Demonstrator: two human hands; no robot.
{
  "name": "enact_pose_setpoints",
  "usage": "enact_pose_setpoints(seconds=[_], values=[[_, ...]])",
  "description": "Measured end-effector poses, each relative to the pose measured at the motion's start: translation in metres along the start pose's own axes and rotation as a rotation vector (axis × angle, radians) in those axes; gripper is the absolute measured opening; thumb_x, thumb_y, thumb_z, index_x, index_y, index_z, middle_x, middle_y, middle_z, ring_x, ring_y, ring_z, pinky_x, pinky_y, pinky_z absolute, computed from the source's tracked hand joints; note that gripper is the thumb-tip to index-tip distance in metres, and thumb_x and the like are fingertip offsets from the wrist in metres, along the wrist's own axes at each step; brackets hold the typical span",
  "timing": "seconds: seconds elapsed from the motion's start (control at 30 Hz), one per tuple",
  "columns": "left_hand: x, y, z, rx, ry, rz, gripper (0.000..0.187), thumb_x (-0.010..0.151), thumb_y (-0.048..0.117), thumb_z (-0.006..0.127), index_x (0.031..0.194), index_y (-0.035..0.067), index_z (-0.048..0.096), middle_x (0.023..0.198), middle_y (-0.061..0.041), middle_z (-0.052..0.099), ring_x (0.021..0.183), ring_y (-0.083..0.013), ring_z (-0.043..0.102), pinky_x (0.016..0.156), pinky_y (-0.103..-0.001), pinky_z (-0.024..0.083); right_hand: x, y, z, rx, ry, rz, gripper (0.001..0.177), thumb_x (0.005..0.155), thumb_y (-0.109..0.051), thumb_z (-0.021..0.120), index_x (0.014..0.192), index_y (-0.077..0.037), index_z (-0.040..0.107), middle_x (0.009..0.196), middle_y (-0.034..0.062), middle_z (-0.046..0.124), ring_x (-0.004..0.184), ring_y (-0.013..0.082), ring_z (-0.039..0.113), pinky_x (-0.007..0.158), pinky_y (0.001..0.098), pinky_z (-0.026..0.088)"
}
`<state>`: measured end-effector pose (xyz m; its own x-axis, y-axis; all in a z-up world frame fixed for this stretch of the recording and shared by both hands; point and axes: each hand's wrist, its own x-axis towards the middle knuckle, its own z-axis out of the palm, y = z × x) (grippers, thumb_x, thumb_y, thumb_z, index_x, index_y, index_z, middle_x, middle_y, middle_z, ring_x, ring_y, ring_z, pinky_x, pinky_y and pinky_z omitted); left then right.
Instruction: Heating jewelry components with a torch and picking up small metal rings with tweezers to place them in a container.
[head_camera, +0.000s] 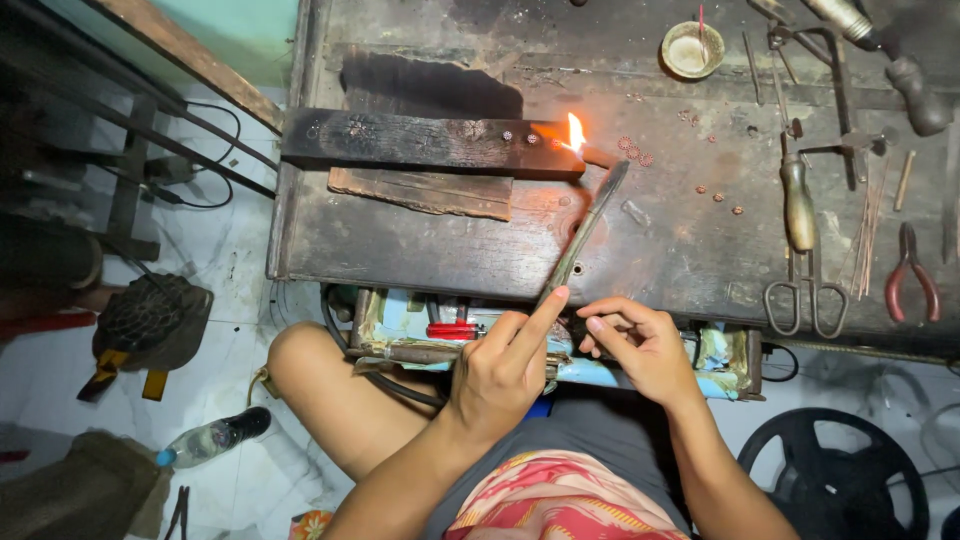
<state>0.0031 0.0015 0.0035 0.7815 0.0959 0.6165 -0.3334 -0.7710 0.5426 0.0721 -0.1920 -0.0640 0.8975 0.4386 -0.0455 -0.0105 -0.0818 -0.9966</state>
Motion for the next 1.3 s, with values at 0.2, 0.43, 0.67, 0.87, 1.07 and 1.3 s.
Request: enact_pose_setpoints(seconds=[0.2,0.43,0.67,0.87,1.07,1.3], values=[[-0.0004,-0.0004,-0.0002,-0.006,-0.013,-0.016,0.043,0.094,-0.004,0.058,0.131,0.013,0.073,0.069,-0.004,0.054,0.047,-0.0277,0.061,0.044,-0.034,0.054,-0.0003,-0.0002,-0.0012,-0.001,-0.006,0.010,0.016,0.094,-0.007,0.067,0.106,-0.003,0.077,0.068,0.0120,0.079,0.057,0.0103,0.069,0.054,0.0241,0.056],[-0.0005,-0.0016,0.0012,-0.002,-0.006,-0.005,0.043,0.095,-0.004,0.058,0.132,0.013,0.073,0.069,-0.003,0.054,0.048,-0.0267,0.062,0.045,-0.032,0.054,-0.0003,0.0031,-0.0016,-0.001,-0.006,0.005,0.016,0.094,-0.006,0.068,0.106,-0.002,0.077,0.068,0.0125,0.079,0.058,0.0104,0.070,0.055,0.0251,0.058],[-0.0008,-0.0031,0.0020,0.005,-0.010,-0.007,0.043,0.094,-0.004,0.059,0.132,0.013,0.073,0.069,-0.004,0.055,0.048,-0.0265,0.062,0.045,-0.032,0.054,-0.0001,0.0001,-0.0022,0.026,-0.019,0.007,0.017,0.095,-0.006,0.067,0.107,-0.002,0.076,0.068,0.0127,0.079,0.058,0.0108,0.069,0.057,0.0257,0.058],[0.0006,-0.0028,0.0016,0.019,0.000,0.001,0.042,0.095,-0.004,0.059,0.131,0.013,0.073,0.069,-0.004,0.055,0.048,-0.0263,0.062,0.046,-0.032,0.054,-0.0006,0.0006,-0.0022,0.026,-0.013,0.013,0.016,0.095,-0.006,0.067,0.107,-0.002,0.076,0.068,0.0124,0.079,0.058,0.0106,0.069,0.057,0.0248,0.057],[0.0013,-0.0032,0.0005,0.033,-0.004,0.000,0.043,0.095,-0.003,0.059,0.132,0.014,0.072,0.069,-0.003,0.055,0.048,-0.0257,0.062,0.045,-0.032,0.054,-0.0003,0.0009,-0.0020,0.014,-0.011,0.013,0.017,0.095,-0.007,0.067,0.107,-0.002,0.076,0.068,0.0127,0.079,0.058,0.0109,0.069,0.057,0.0250,0.057],[-0.0002,-0.0053,0.0017,0.045,-0.011,-0.002,0.043,0.095,-0.002,0.058,0.133,0.014,0.072,0.070,-0.003,0.055,0.047,-0.0265,0.062,0.044,-0.034,0.054,0.0002,0.0006,-0.0013,0.001,-0.003,0.001,0.016,0.094,-0.006,0.067,0.107,-0.002,0.077,0.067,0.0132,0.079,0.057,0.0114,0.069,0.056,0.0255,0.057]])
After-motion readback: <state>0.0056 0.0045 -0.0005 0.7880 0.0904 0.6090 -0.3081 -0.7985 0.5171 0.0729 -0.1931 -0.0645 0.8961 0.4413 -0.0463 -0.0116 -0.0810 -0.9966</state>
